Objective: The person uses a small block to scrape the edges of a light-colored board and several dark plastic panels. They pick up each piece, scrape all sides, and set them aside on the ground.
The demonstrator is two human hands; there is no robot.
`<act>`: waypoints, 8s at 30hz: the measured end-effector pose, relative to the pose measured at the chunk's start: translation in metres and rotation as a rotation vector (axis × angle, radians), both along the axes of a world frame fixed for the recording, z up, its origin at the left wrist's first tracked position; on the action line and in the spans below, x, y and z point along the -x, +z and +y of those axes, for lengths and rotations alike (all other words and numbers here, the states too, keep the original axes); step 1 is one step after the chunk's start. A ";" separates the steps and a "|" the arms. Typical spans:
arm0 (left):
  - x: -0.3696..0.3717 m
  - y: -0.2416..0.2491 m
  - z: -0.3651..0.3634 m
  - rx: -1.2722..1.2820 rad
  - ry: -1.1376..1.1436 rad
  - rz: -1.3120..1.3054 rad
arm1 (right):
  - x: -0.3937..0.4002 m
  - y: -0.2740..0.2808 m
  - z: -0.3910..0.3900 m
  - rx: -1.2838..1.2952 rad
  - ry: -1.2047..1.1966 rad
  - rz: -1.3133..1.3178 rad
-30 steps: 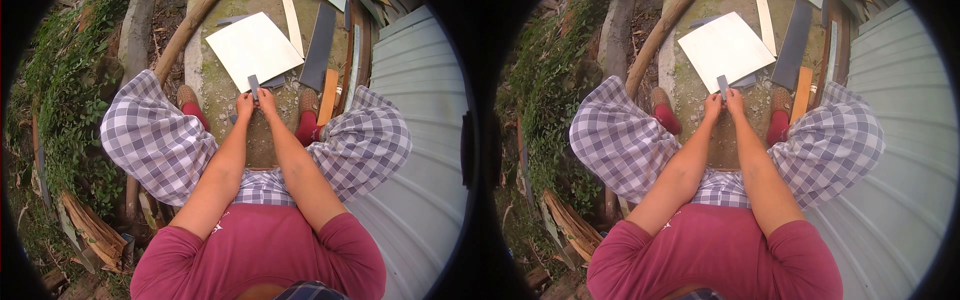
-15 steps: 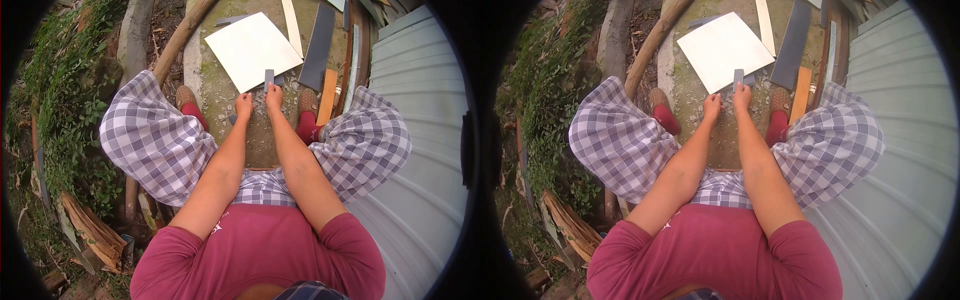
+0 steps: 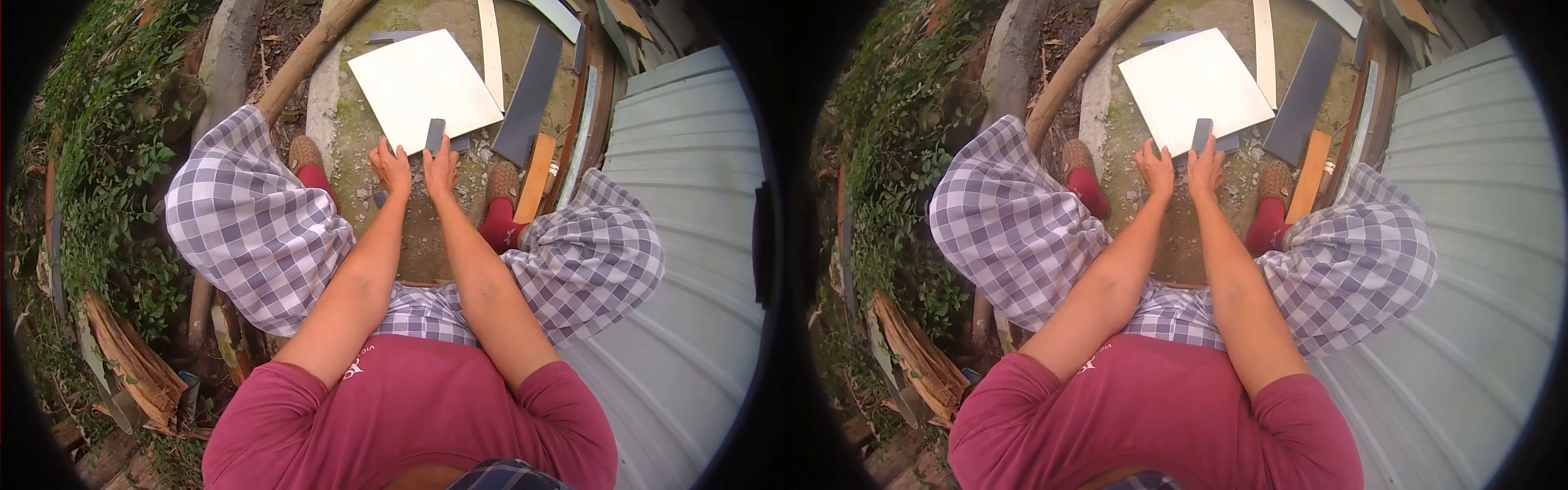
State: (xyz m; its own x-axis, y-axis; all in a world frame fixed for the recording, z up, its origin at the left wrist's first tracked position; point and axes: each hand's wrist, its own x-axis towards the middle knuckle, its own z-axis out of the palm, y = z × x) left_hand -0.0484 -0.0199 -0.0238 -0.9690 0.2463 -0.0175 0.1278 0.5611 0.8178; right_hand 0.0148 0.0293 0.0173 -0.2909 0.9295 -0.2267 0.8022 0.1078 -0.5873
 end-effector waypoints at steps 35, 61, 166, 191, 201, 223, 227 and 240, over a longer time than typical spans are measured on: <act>0.041 0.018 0.047 -0.874 -0.011 -0.515 | 0.017 -0.006 0.049 -0.012 0.116 0.199; 0.101 0.236 0.021 -0.154 -0.429 -0.216 | -0.037 0.048 0.170 0.433 -0.317 0.838; 0.163 0.279 -0.001 -0.067 -0.845 -0.379 | 0.005 -0.040 0.121 0.691 -0.021 0.526; 0.139 0.296 0.022 -0.415 -0.900 -0.391 | 0.044 0.175 0.087 0.077 0.329 1.112; 0.157 0.335 0.020 -0.008 -1.124 -0.611 | 0.038 0.236 0.056 -0.398 0.999 0.880; 0.209 0.275 0.037 -0.310 -1.088 -0.460 | 0.039 0.080 0.000 0.035 1.515 -0.249; 0.206 0.268 0.037 -0.396 -0.943 -0.500 | 0.044 0.094 -0.007 -0.115 1.550 -0.079; 0.203 0.258 0.036 -0.489 -0.759 -0.512 | -0.012 -0.005 0.115 -0.259 0.966 -0.413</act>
State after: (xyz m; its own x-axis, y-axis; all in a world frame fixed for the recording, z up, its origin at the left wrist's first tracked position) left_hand -0.2514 0.0165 0.2345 -0.4609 0.8796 -0.1176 -0.1177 0.0707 0.9905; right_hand 0.0269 0.1447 0.0124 -0.8725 0.3820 -0.3046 0.4422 0.8826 -0.1597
